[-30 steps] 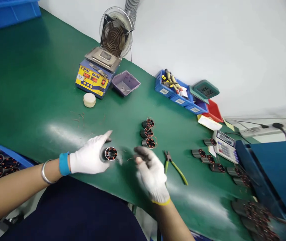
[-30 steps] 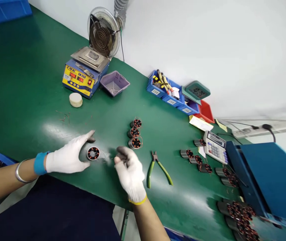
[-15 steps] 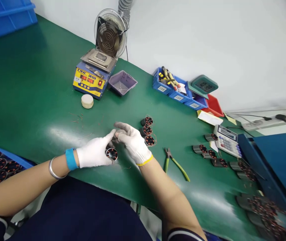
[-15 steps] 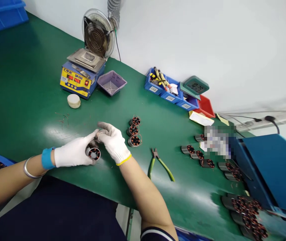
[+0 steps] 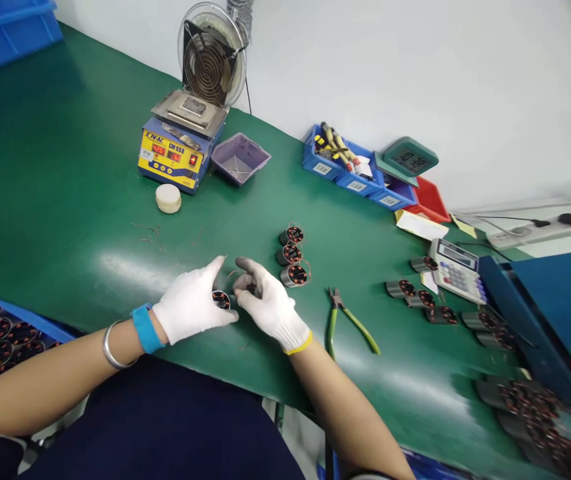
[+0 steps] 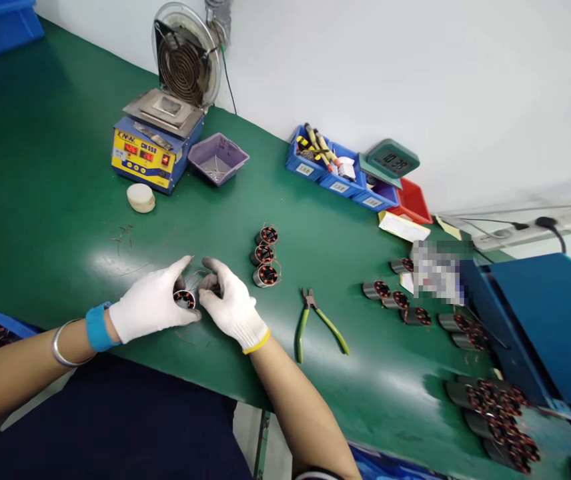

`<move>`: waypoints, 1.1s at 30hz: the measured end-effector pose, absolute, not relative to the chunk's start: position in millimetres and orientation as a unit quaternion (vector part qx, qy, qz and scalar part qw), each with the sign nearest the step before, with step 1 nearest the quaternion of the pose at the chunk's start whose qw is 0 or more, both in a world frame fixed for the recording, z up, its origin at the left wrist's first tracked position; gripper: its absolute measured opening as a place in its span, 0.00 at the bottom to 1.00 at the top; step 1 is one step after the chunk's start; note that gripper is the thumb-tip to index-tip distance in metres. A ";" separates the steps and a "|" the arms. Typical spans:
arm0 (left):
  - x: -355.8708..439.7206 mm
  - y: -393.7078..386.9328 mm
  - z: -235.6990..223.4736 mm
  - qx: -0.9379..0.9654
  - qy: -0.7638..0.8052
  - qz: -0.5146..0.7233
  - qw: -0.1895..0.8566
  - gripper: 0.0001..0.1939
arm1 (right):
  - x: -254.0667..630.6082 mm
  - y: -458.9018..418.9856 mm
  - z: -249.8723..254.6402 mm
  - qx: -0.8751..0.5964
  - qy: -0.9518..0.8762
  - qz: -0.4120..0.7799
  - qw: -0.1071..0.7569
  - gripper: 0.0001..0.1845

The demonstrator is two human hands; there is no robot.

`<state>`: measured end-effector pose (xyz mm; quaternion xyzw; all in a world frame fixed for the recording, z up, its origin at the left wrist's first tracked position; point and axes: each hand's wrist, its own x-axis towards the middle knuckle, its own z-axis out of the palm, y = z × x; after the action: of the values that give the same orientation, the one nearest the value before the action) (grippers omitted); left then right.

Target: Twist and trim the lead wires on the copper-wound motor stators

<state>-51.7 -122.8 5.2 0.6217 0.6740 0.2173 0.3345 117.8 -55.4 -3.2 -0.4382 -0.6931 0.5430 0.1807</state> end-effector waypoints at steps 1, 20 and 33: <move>-51.1 -122.0 6.7 0.633 0.668 0.200 0.335 0.51 | 113.1 -51.8 -4.2 -0.438 -0.691 0.546 0.178 0.31; -55.4 -134.3 3.7 0.734 0.627 0.183 0.186 0.08 | 109.5 -26.6 2.5 -0.323 -0.518 0.788 0.076 0.23; -57.8 -146.5 -3.8 0.617 0.696 0.297 0.217 0.31 | 105.0 -27.0 3.1 -0.361 -0.633 0.684 0.021 0.10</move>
<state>-57.8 -146.5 -3.8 0.6165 0.6960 0.2972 0.2172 105.0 -27.0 3.1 -0.3611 -0.6334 0.6841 0.0206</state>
